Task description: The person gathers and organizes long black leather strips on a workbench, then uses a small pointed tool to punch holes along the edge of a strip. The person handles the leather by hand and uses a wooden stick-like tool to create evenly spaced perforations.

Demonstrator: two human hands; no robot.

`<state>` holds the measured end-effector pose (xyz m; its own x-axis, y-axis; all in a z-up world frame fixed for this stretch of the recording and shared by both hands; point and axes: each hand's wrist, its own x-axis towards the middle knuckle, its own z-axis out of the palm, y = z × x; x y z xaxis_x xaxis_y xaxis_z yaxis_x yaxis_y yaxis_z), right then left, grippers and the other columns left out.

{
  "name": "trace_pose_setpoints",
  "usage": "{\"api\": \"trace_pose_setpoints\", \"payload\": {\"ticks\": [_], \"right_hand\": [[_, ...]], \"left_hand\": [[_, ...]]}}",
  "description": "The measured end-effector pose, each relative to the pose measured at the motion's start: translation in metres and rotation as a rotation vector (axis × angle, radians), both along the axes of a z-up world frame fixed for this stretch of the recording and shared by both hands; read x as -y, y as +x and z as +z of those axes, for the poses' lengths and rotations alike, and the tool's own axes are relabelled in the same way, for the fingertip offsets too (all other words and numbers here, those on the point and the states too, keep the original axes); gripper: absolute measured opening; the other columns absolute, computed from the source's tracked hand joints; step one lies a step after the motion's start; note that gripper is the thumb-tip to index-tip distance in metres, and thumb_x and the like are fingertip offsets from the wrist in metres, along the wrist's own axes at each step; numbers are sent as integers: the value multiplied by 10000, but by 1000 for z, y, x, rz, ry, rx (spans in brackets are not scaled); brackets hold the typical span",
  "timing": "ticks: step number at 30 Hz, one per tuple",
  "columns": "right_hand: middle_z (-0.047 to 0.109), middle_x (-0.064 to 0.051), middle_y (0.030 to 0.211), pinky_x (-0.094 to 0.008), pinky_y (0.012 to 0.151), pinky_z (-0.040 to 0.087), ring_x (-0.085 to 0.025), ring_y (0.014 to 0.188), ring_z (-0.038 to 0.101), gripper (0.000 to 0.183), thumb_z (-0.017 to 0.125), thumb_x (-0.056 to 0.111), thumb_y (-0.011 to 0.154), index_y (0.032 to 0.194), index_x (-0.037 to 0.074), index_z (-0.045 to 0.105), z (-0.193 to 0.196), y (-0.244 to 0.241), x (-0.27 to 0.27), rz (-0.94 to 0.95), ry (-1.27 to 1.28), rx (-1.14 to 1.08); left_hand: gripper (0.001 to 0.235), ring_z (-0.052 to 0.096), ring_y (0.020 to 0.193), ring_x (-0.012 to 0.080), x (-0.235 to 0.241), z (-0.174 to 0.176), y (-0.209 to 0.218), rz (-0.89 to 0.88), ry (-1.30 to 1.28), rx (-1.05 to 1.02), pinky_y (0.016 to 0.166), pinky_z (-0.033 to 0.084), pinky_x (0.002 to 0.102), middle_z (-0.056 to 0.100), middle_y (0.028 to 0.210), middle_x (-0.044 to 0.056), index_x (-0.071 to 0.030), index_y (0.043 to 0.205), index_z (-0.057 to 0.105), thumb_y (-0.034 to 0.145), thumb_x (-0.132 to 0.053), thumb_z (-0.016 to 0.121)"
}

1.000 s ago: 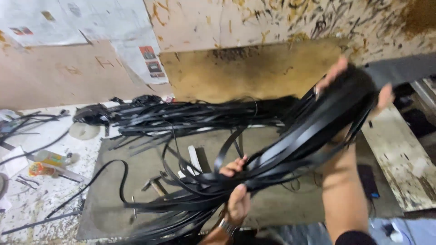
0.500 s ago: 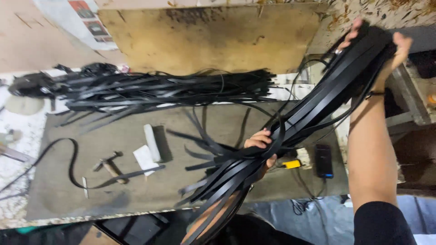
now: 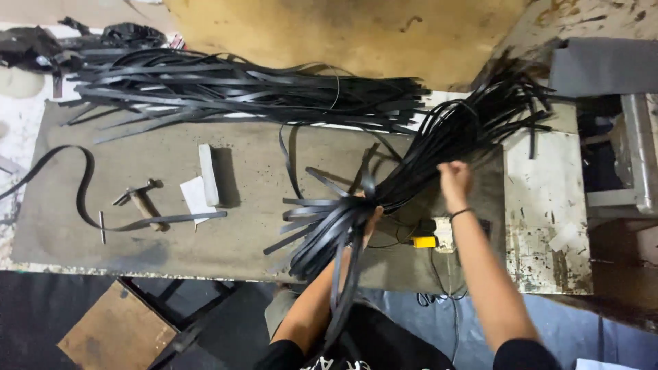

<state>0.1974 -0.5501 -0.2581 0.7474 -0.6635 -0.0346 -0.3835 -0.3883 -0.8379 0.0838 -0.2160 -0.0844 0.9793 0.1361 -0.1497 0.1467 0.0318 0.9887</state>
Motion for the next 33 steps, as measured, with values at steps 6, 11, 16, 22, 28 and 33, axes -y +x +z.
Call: {"api": "trace_pose_setpoints", "payload": {"ticks": [6,11,16,22,28,33], "right_hand": [[626,-221,1145,-454,652,630,-329,839,696,592,804,390,831,1214,-25,628,33,-81,-141,27,435,-302],[461,-236,1371,-446,936,586,-376,1142,637,624,772,277,874,1393,0,562,84,-111,-203,247,274,-270],[393,-120,1311,-459,858,558,-339,1122,540,488,742,313,876,1300,88,652,102,-130,-229,472,-360,-257],[589,-143,1285,-523,912,477,-345,1191,527,531,686,510,927,1228,75,729,92,-116,-284,860,-781,-16],[652,19,1254,-534,1068,306,-215,1259,495,419,658,547,944,1153,186,694,108,-123,-335,1183,-674,-134],[606,22,1412,-543,1066,315,-210,1314,486,494,683,506,883,1289,227,654,99,-136,-338,1274,-783,-200]], "left_hand": [[567,710,1119,208,-5,-33,-12,-60,125,-243,913,588,367,742,1190,80,-116,1265,668,856,-467,841],[469,662,960,220,-11,-113,-128,-344,-528,-758,818,553,369,646,1084,142,7,1289,620,934,-276,739],[410,680,982,262,-118,19,-125,-623,-300,-405,851,549,386,701,1161,219,7,1312,654,989,-241,613],[577,628,1080,337,-171,-43,-128,-385,773,-138,857,514,445,669,1106,94,-170,1383,564,878,-404,716],[555,525,1156,301,-211,-67,-134,-233,1023,-21,898,456,403,556,1224,97,-112,1336,557,844,-314,716],[620,491,1203,363,-243,-73,-102,-30,1007,5,954,452,454,505,1287,165,-48,1427,482,875,-174,734]]}}
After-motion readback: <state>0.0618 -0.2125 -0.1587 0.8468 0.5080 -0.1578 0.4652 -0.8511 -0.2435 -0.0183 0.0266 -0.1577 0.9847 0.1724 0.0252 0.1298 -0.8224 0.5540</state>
